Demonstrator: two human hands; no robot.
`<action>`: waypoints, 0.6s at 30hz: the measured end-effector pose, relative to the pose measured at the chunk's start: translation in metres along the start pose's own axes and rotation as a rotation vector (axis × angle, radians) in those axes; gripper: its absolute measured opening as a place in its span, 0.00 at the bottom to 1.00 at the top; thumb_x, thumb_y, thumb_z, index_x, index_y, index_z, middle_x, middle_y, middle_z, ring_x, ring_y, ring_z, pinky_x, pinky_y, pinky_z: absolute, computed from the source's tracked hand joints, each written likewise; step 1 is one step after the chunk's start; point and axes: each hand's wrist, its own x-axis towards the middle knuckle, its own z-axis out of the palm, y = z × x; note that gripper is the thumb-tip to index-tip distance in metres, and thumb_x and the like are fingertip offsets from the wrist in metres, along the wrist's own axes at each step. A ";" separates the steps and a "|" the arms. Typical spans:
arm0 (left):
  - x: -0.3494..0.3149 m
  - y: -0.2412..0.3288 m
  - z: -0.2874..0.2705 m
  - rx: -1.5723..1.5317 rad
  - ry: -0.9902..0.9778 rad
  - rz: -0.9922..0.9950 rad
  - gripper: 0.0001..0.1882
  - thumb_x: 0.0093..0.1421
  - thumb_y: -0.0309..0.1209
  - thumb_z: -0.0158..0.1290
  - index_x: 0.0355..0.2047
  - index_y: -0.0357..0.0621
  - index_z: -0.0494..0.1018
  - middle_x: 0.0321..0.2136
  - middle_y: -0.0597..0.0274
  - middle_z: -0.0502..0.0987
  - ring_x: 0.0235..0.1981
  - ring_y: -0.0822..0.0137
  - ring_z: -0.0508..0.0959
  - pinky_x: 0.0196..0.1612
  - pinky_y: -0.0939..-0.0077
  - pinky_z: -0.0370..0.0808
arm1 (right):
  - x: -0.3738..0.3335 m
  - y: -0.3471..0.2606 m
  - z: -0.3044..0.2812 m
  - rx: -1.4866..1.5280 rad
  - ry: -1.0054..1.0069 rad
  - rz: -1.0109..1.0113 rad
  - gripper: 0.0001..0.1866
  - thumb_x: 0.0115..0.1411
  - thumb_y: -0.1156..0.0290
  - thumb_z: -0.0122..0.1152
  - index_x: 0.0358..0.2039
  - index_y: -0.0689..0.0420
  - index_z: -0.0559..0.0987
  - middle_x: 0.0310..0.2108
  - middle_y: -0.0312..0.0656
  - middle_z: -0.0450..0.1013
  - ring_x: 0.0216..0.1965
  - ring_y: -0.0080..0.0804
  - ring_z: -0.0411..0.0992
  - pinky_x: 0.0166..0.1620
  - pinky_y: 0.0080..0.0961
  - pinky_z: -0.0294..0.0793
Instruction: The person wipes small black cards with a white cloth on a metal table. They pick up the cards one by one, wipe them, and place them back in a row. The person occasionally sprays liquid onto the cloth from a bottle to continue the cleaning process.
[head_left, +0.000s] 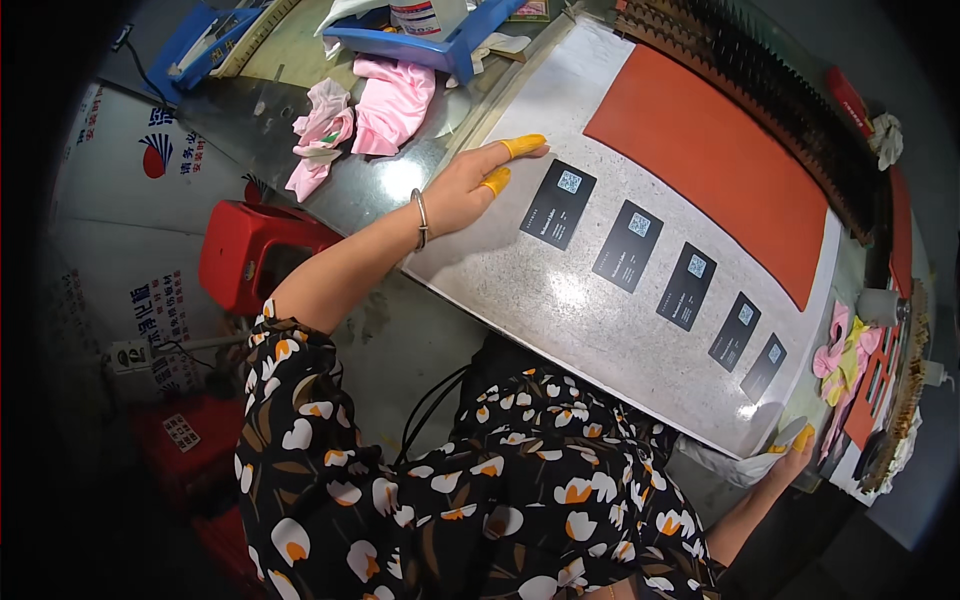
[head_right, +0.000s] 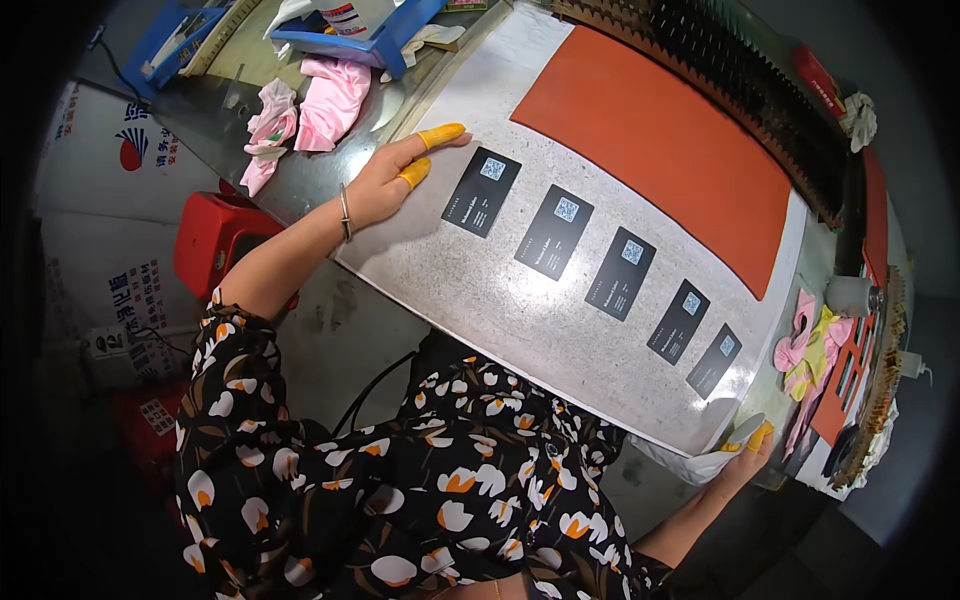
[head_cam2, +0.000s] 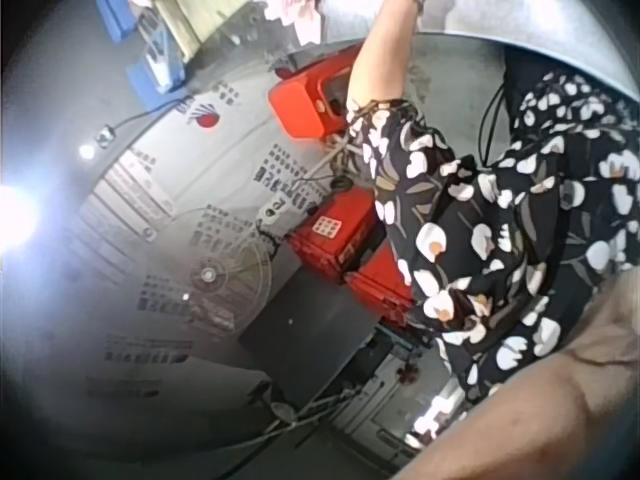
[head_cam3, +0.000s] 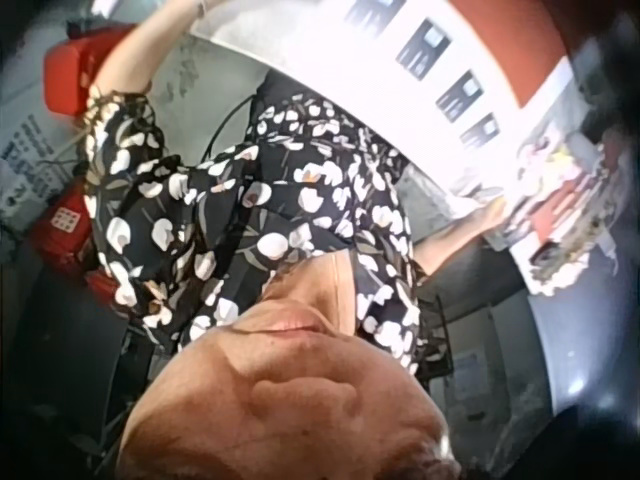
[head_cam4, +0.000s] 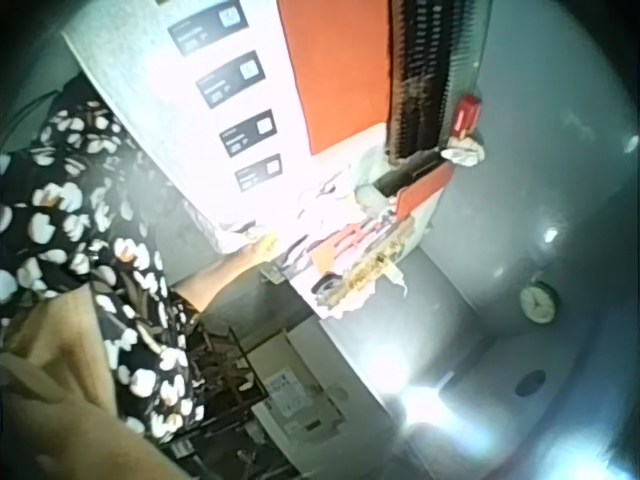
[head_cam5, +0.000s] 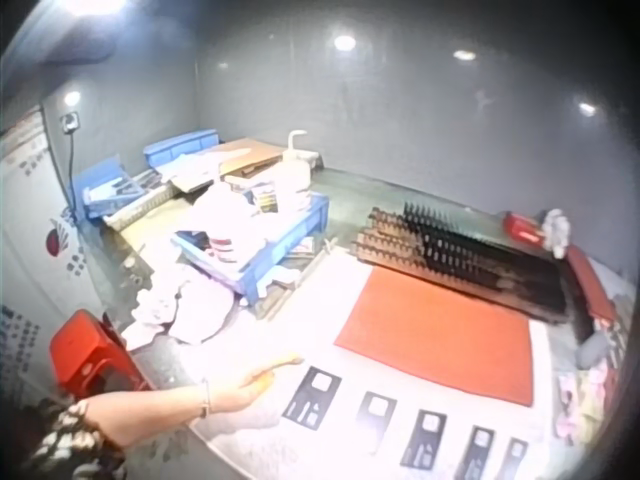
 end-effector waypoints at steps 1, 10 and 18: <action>0.001 0.001 0.000 0.004 -0.004 0.003 0.28 0.50 0.14 0.34 0.53 0.42 0.63 0.51 0.57 0.68 0.55 0.62 0.65 0.58 0.74 0.57 | 0.000 -0.005 0.004 -0.001 -0.016 -0.008 0.11 0.61 0.69 0.47 0.41 0.62 0.70 0.33 0.35 0.69 0.32 0.20 0.67 0.34 0.16 0.66; 0.006 0.007 0.009 0.048 0.069 0.000 0.24 0.53 0.18 0.42 0.53 0.38 0.62 0.50 0.54 0.68 0.54 0.62 0.65 0.58 0.74 0.56 | -0.010 -0.032 0.040 -0.148 0.203 0.116 0.11 0.60 0.67 0.48 0.38 0.61 0.71 0.30 0.33 0.67 0.31 0.18 0.65 0.32 0.16 0.65; -0.004 0.124 0.156 0.249 -0.327 0.501 0.23 0.50 0.30 0.53 0.48 0.43 0.66 0.47 0.56 0.70 0.45 0.57 0.70 0.47 0.67 0.64 | 0.021 -0.088 0.085 -0.532 -0.256 0.029 0.12 0.53 0.65 0.58 0.29 0.62 0.73 0.21 0.42 0.70 0.21 0.27 0.67 0.26 0.24 0.65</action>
